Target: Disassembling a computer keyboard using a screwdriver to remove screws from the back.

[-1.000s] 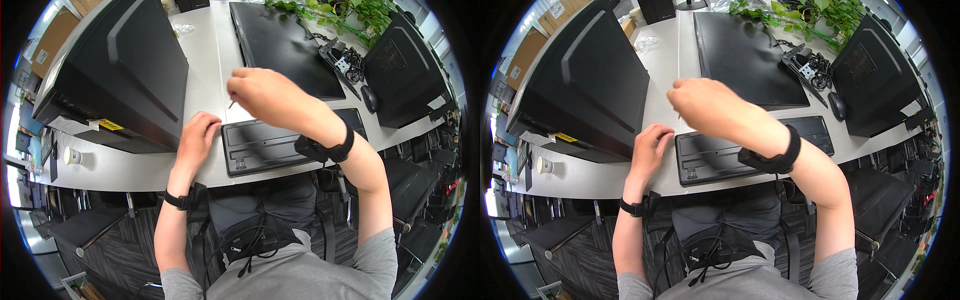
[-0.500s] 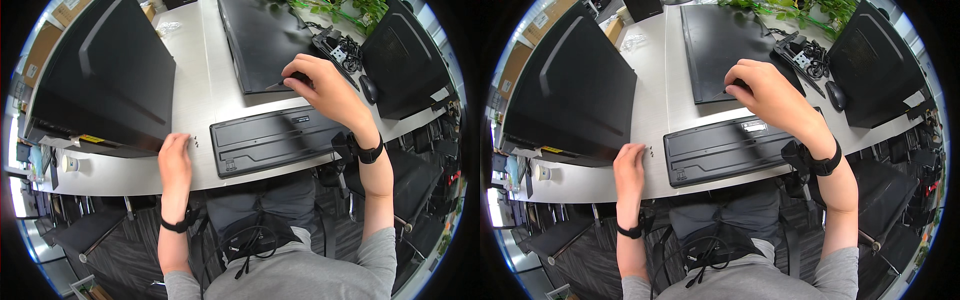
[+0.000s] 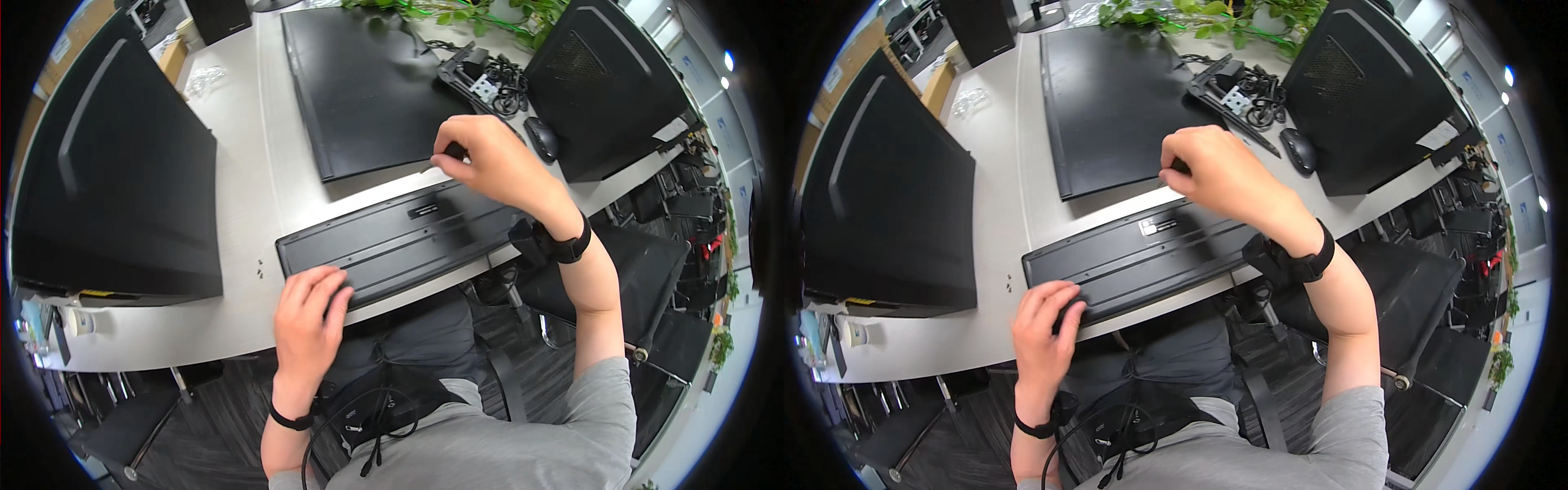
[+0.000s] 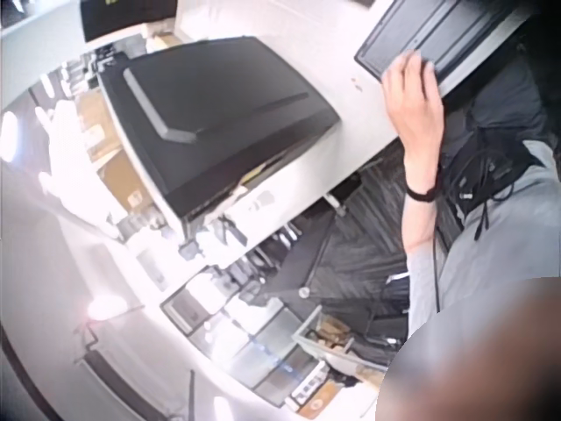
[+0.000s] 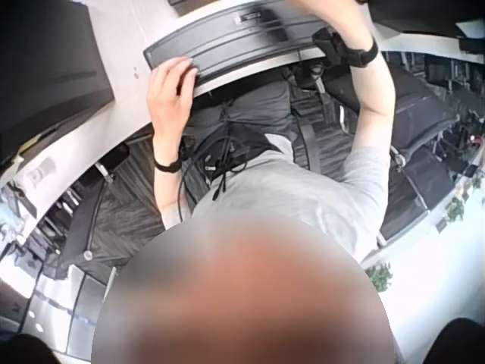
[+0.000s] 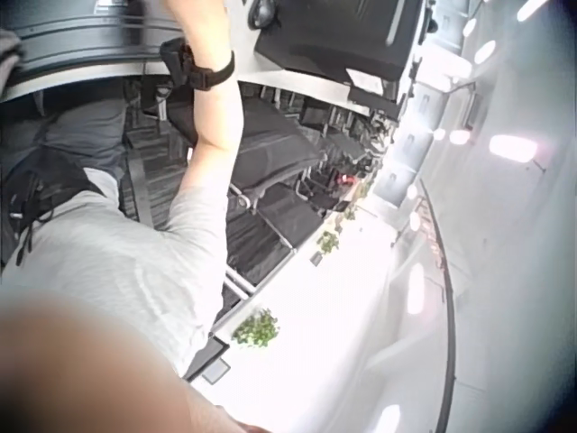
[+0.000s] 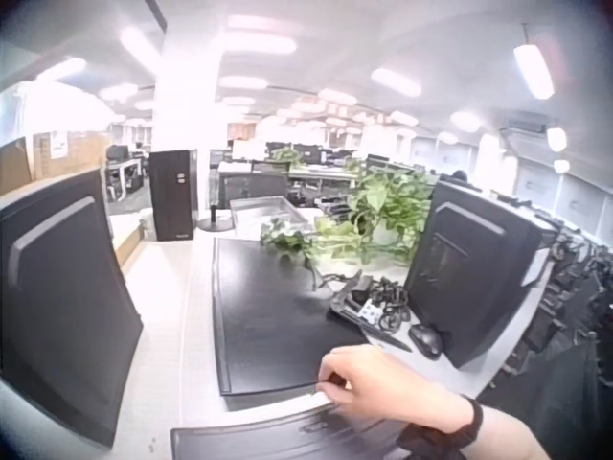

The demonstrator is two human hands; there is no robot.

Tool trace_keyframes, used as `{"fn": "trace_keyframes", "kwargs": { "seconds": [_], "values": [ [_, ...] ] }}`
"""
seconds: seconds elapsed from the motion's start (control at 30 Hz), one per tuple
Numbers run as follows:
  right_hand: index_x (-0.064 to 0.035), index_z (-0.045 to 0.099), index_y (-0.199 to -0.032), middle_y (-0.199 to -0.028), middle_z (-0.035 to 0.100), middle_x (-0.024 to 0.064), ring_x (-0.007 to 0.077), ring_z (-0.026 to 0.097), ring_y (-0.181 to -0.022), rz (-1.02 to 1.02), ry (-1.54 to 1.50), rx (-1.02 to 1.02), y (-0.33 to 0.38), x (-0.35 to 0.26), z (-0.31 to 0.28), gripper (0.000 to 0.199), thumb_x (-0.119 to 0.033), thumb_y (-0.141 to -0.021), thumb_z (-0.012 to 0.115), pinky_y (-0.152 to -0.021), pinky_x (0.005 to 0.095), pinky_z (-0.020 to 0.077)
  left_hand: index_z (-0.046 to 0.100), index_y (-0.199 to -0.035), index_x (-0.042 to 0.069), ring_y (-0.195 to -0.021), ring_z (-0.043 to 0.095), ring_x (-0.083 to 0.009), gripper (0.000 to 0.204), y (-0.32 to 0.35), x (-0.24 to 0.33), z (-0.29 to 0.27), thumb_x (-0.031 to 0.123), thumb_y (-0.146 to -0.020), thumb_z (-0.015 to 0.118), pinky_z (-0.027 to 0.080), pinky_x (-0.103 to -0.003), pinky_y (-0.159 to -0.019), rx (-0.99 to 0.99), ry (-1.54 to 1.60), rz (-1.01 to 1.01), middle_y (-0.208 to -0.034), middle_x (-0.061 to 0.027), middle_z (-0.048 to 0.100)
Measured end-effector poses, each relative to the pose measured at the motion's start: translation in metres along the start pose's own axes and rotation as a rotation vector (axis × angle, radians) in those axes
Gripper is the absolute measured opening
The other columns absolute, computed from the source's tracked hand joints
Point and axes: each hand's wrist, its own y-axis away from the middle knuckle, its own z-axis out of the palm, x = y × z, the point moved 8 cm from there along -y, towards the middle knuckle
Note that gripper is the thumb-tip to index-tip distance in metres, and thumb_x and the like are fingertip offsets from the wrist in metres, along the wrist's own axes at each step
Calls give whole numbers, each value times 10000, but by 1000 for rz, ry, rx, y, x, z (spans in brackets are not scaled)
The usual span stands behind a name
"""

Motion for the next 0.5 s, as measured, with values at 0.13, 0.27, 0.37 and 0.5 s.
{"fn": "trace_keyframes", "kwargs": {
  "seconds": [0.13, 0.27, 0.37, 0.5],
  "values": [
    [24, 708, -933, -843, 726, 143, 291, 712, -785, 113, 52, -39, 12, 25, -28, 130, -75, -895, 784, -733, 381, 556, 740, -1177, 27, -1153, 664, -351, 349, 6, 25, 38, 81, -848, 843, 539, -437, -990, -96, -22, 97, -1247, -122, 707],
    [38, 722, -930, -769, 708, 138, 208, 669, -704, 342, 79, -31, 21, 63, -66, 161, -110, -904, 782, -684, 361, 536, 730, -1252, 34, -1239, 641, -355, 420, 4, 29, 60, 95, -852, 842, 516, -451, -1058, -149, -78, 124, -1344, -114, 685],
    [44, 731, -936, -775, 715, 149, 234, 682, -706, 405, 163, -84, 25, 85, -79, 180, -120, -892, 791, -675, 380, 536, 729, -1267, 26, -1274, 635, -351, 416, 2, 24, 64, 61, -863, 820, 508, -456, -1089, -147, -92, 103, -1368, -107, 689],
    [46, 754, -948, -788, 727, 163, 272, 712, -695, 465, 267, -341, 32, 112, -70, 196, -131, -881, 804, -660, 397, 554, 727, -1279, 20, -1294, 634, -341, 417, 3, 21, 65, 31, -869, 806, 506, -455, -1093, -128, -117, 82, -1380, -110, 690]
  ]
}}
